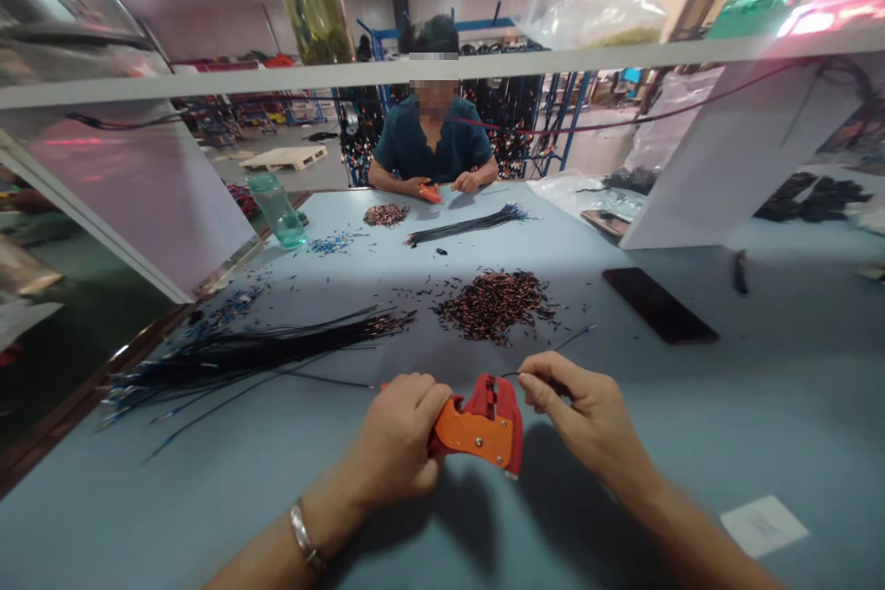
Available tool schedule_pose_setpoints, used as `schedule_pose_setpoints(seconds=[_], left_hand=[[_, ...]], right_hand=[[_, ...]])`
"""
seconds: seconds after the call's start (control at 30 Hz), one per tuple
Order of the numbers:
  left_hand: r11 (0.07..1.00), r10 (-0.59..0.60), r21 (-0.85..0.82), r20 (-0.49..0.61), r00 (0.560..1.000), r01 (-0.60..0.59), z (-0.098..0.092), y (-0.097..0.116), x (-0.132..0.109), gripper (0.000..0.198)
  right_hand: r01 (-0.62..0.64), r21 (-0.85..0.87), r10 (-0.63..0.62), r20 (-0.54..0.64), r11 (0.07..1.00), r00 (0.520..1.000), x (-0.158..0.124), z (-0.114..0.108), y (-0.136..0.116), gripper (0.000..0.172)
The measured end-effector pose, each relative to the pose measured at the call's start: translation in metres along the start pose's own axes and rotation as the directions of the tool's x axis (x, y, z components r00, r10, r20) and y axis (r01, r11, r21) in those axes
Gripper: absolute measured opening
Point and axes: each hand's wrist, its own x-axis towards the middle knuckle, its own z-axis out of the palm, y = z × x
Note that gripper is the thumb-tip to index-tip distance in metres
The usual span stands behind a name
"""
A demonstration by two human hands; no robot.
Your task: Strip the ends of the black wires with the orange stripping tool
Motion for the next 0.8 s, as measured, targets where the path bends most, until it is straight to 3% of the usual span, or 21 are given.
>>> schedule_pose_setpoints(seconds=[0.2,0.43,0.6,0.8], left_hand=[[0.965,0.112,0.233,0.037,0.993,-0.118,-0.0013,-0.0002,0.0003,0.026],[0.961,0.174,0.216,0.019,0.984,-0.174,-0.0004,-0.0016,-0.0006,0.025],[0.91,0.205,0.362,0.033,0.978,-0.203,0.0,0.0021,0.0002,0.018],[0.881,0.245,0.412,0.028,0.969,-0.234,-0.0009,0.0047,0.002,0.015]], right_hand=[[0.121,0.006,-0.121,0.014,0.993,0.993,0.0027,-0.001,-0.0013,0.016],[0.223,0.074,-0.23,0.094,0.972,0.969,0.0035,0.0008,0.0041,0.016],[0.263,0.073,-0.269,0.097,0.962,0.958,0.0035,-0.0006,0.0053,0.016],[0.317,0.04,-0.32,0.082,0.947,0.944,0.0037,-0.0024,0.0052,0.017]])
